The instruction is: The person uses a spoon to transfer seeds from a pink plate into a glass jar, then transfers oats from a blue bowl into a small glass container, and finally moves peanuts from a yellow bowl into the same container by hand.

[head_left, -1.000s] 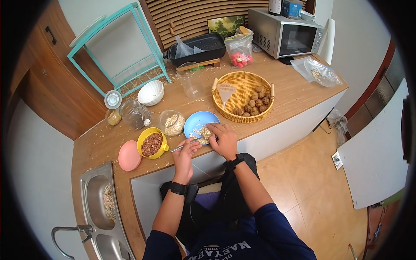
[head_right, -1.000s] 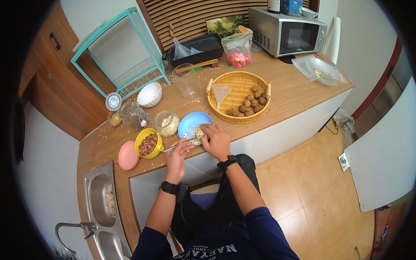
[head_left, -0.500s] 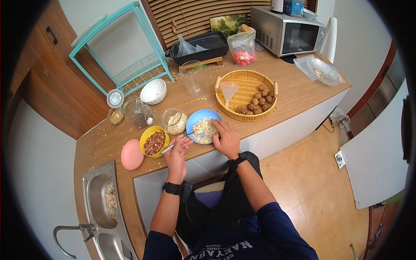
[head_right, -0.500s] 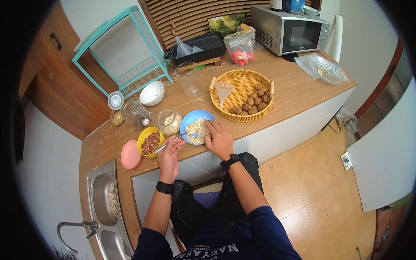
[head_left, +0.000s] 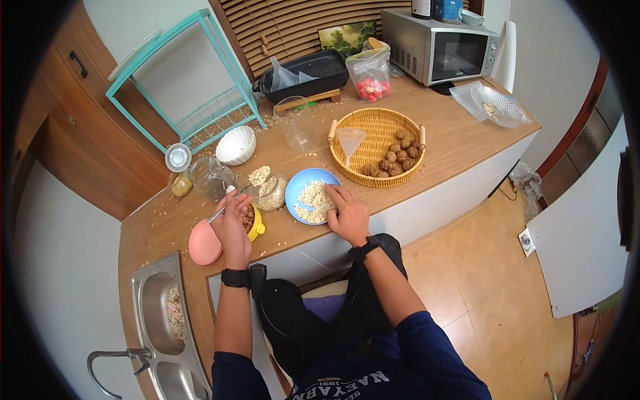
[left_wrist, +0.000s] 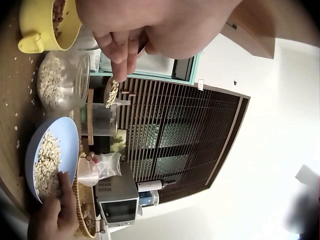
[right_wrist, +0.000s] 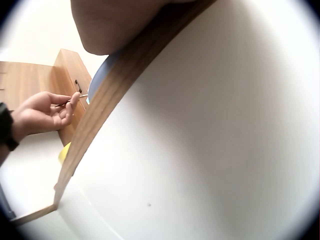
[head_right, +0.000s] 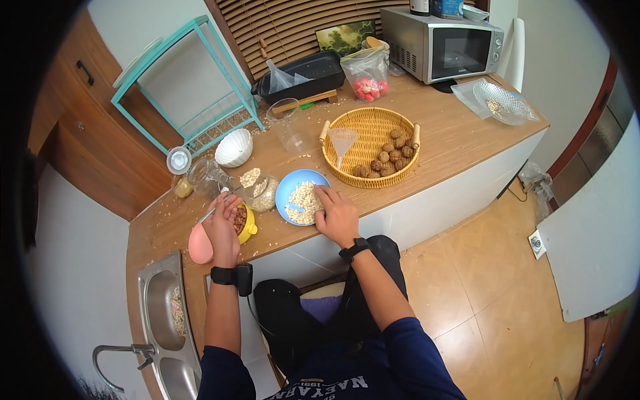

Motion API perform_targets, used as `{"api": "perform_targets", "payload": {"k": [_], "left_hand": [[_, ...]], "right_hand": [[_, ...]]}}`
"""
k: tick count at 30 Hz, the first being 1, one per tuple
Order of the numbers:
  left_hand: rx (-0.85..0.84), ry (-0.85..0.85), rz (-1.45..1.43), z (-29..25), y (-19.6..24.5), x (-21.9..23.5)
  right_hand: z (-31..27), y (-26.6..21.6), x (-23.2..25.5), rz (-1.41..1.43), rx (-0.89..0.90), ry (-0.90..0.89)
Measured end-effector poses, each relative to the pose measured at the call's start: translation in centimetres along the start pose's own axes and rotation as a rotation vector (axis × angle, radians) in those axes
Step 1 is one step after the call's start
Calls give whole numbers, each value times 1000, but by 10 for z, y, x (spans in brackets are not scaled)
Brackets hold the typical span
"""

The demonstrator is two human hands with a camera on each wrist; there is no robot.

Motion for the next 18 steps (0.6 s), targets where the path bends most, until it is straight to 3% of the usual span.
{"api": "perform_targets", "payload": {"k": [2,4,5,12,14,18], "left_hand": [[-67,4,113,2,-5,5],[-253,-117,533,-2,-10,6],[-343,-133,574,-5,-11,5],[-564,-127,588,-40,4,-16],[-789,-301,692,-62,18,-32],[-784,-465,724,-65,-2,-46]], "right_hand": [[0,0,0,0,9,1],[0,-1,1,10,3,-13],[0,-2,1,12,0,-11],[2,-6,4,-7,2,-2],[1,-6,4,-11,-1,-7],[2,-5,4,8,-6,0]]}}
Point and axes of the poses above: each hand's wrist, its own z-axis towards the middle knuckle, its own x-axis out of the back of the hand, y = z × x, the point moved 2 cm from there along z, towards the middle knuckle, and after that the axes turned 2 degrees about x, right-handed, at the moved point
